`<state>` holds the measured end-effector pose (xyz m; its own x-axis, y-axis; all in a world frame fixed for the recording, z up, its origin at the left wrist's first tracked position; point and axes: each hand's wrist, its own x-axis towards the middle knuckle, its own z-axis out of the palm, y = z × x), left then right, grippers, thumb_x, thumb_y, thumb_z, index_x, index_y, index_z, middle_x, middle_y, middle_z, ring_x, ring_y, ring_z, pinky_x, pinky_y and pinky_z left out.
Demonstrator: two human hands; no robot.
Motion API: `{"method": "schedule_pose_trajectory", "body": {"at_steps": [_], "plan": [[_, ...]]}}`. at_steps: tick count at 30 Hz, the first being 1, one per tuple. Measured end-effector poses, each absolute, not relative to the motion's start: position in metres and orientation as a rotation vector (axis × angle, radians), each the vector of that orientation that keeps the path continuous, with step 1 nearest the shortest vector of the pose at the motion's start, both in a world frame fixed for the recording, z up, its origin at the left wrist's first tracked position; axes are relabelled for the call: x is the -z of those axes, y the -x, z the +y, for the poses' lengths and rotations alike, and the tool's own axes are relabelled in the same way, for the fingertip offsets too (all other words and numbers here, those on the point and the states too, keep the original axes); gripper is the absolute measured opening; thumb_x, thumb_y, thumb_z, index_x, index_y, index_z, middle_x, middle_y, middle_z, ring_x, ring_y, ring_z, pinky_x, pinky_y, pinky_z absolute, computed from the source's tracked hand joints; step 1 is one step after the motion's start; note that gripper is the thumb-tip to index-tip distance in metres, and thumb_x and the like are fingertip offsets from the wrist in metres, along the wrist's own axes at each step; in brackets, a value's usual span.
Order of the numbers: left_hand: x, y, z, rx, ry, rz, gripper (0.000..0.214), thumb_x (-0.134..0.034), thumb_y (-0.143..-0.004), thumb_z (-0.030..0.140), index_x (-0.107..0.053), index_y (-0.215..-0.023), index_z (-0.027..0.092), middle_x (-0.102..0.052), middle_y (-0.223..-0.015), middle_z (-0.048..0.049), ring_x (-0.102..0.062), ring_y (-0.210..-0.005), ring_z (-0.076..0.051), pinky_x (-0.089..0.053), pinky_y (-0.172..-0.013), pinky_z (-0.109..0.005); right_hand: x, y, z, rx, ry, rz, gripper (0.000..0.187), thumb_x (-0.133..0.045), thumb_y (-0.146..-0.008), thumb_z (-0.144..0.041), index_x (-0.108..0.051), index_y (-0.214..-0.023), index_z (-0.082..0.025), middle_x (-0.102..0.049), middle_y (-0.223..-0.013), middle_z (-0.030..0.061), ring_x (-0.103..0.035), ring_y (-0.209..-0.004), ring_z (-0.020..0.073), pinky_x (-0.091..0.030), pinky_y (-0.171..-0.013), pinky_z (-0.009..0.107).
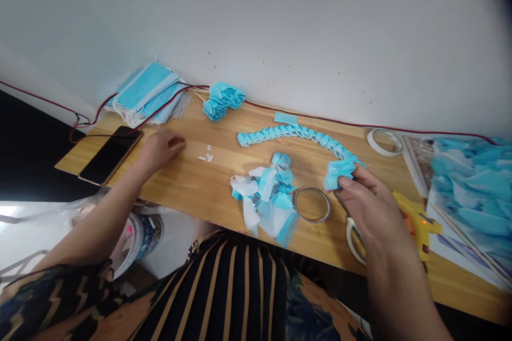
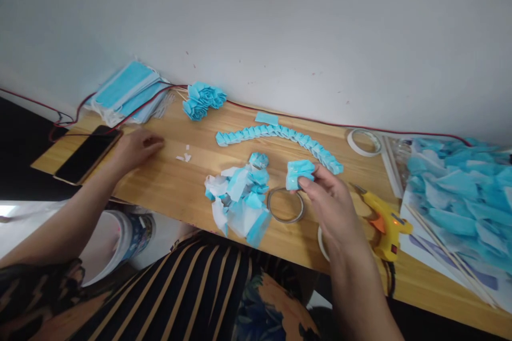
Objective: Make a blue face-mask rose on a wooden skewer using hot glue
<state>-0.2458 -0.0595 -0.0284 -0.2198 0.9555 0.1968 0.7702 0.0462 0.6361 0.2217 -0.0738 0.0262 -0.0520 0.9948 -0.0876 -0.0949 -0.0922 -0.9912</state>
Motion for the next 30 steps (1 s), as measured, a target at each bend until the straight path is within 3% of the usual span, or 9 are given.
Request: {"method": "schedule_pose_trajectory", "body": {"at_steps": [4,11,17,22,30], "plan": [[0.041,0.249,-0.052,-0.756,-1.859,2.157,0.023,-0.067,-0.073,0.046,-0.068,-0.072,0.023,-0.067,-0.075,-0.0065,-0.056,-0.072,-0.025,-0.041,-0.072,-0.034,-0.021,-0.224,-0.075,-1.356,1.214,-1.143,0.011,-0.083,-0.078,-0.031,-0.077,-0.084,-0.025,-0.067,-0.08,0.0,-0.061,-0.073,0.0158,-0.054,-0.068,0.027],[0.051,0.248,-0.044,-0.772,-1.928,2.181,0.019,-0.064,-0.079,0.034,-0.055,-0.067,0.023,-0.061,-0.073,-0.0075,-0.059,-0.09,-0.031,-0.043,-0.089,-0.04,-0.018,-0.228,-0.08,-1.366,1.229,-1.185,0.012,-0.082,-0.08,-0.034,-0.076,-0.082,-0.024,-0.067,-0.077,0.0001,-0.06,-0.072,0.0157,-0.052,-0.07,0.028],[0.032,0.251,-0.039,-0.888,-1.706,2.159,0.016,-0.058,-0.086,0.024,-0.058,-0.071,0.021,-0.055,-0.062,-0.0005,-0.051,-0.072,-0.02,-0.041,-0.078,-0.033,-0.012,-0.239,-0.085,-1.34,1.252,-1.136,0.013,-0.082,-0.077,-0.032,-0.076,-0.085,-0.024,-0.069,-0.078,0.0006,-0.061,-0.071,0.0171,-0.051,-0.07,0.031],[0.028,0.247,-0.041,-0.859,-1.92,2.025,0.021,-0.056,-0.089,0.034,-0.071,-0.082,0.021,-0.071,-0.088,-0.0058,-0.062,-0.088,-0.024,-0.044,-0.085,-0.035,-0.006,-0.242,-0.086,-1.334,1.266,-1.168,0.014,-0.082,-0.078,-0.036,-0.076,-0.082,-0.024,-0.069,-0.079,0.0005,-0.062,-0.072,0.0175,-0.052,-0.071,0.031],[0.049,0.249,-0.073,-0.744,-2.104,1.982,0.034,-0.055,-0.092,0.045,-0.077,-0.105,0.021,-0.068,-0.123,-0.0162,-0.057,-0.122,-0.037,-0.032,-0.114,-0.055,0.003,-0.244,-0.085,-1.322,1.294,-1.241,0.015,-0.08,-0.083,-0.039,-0.075,-0.085,-0.026,-0.068,-0.076,-0.001,-0.062,-0.073,0.0168,-0.051,-0.072,0.029]]}}
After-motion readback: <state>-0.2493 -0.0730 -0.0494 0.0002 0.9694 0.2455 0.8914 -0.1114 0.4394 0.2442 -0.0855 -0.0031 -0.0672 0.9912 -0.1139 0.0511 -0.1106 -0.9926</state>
